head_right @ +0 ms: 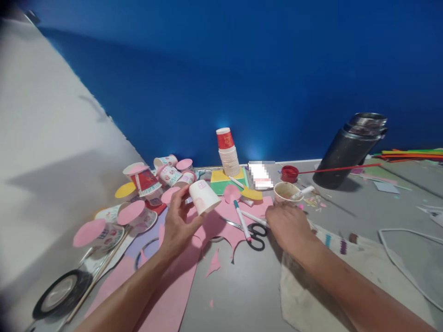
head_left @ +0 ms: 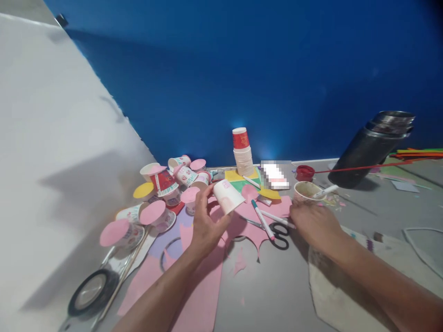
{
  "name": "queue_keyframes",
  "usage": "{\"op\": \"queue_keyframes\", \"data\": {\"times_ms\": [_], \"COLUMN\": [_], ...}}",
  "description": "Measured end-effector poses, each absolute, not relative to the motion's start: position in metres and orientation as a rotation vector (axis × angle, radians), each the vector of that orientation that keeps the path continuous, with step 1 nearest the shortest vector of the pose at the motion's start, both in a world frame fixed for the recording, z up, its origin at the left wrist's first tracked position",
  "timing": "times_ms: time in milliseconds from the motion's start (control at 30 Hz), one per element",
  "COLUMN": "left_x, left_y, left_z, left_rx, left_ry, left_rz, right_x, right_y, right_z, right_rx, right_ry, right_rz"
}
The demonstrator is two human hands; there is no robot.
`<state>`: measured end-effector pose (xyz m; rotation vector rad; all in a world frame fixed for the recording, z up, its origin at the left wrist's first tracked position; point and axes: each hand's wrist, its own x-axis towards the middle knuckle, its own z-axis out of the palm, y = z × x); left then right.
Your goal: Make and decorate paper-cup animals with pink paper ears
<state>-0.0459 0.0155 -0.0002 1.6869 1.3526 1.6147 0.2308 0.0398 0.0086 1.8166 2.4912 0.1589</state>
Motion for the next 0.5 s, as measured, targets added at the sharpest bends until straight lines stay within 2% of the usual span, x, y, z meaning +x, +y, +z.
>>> {"op": "queue_keyframes", "data": {"times_ms": [500], "left_x": [-0.043], "left_y": [0.015], "left_z": [-0.007], "left_rx": [1.759], "left_ry": [1.441], "left_rz": [1.501], "right_x": [0.24], "right_y": [0.033], "right_z": [0.037], "right_rx": [1.811], "right_ry": [2.408], "right_rz": [0.206]}}
